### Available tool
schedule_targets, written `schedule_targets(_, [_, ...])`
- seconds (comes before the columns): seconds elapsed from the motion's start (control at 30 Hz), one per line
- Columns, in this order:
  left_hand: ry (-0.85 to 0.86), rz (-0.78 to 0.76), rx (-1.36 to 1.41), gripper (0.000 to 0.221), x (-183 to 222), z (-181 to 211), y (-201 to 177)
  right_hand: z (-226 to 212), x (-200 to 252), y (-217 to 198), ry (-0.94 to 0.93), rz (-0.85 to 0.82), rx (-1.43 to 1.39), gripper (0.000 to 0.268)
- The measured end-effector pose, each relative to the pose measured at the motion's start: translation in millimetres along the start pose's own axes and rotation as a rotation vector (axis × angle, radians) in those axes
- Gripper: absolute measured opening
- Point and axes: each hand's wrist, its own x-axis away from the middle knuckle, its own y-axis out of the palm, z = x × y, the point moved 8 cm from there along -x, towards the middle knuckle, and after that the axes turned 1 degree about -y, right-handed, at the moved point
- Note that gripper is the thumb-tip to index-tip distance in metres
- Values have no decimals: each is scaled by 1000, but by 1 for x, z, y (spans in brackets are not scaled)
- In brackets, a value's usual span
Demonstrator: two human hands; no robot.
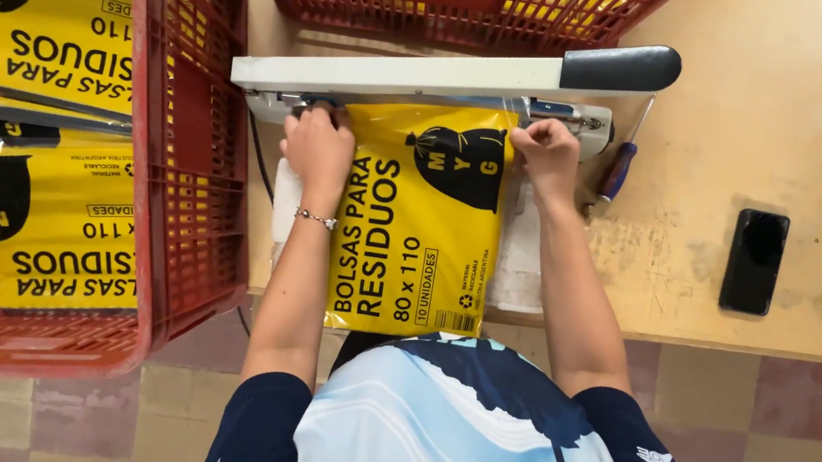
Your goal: Seal plastic bags using a heat sealer and sort them into baskets
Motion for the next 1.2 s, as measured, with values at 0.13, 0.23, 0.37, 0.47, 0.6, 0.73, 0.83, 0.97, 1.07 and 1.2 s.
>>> schedule_targets(0.13, [33,41,-13,21,-7,-18,28,-8,-7,4,-123,57,226,14])
schedule_targets(0.23, [73,56,-41,19,-8,-22,36,-27,7,3,-185,75,413,15])
schedule_targets(0.37, [98,73,2,15,-8,-25,40,-27,9,19,-484,190,603,18])
schedule_targets(0.47, [81,29,34,13,-5,-23,34,-33,17,26,-722,270,715,10])
schedule_targets(0.6, [21,14,111,15,-6,-23,31,-34,21,30,-871,311,804,10])
schedule_targets(0.73, [-4,8,126,19,-3,-13,17,-34,22,30,-893,319,862,8])
schedule_targets(0.83, [-3,69,106,18,-4,-29,41,-30,19,30,-899,320,872,8])
schedule_targets(0.97, [8,89,134,12,-2,-33,45,-27,17,26,-902,292,825,13])
schedule_targets(1.07, [35,78,102,5,-1,-41,62,-24,15,26,-887,276,835,16])
schedule_targets(1.2, [30,57,84,16,0,-43,72,-14,7,26,-893,267,870,15])
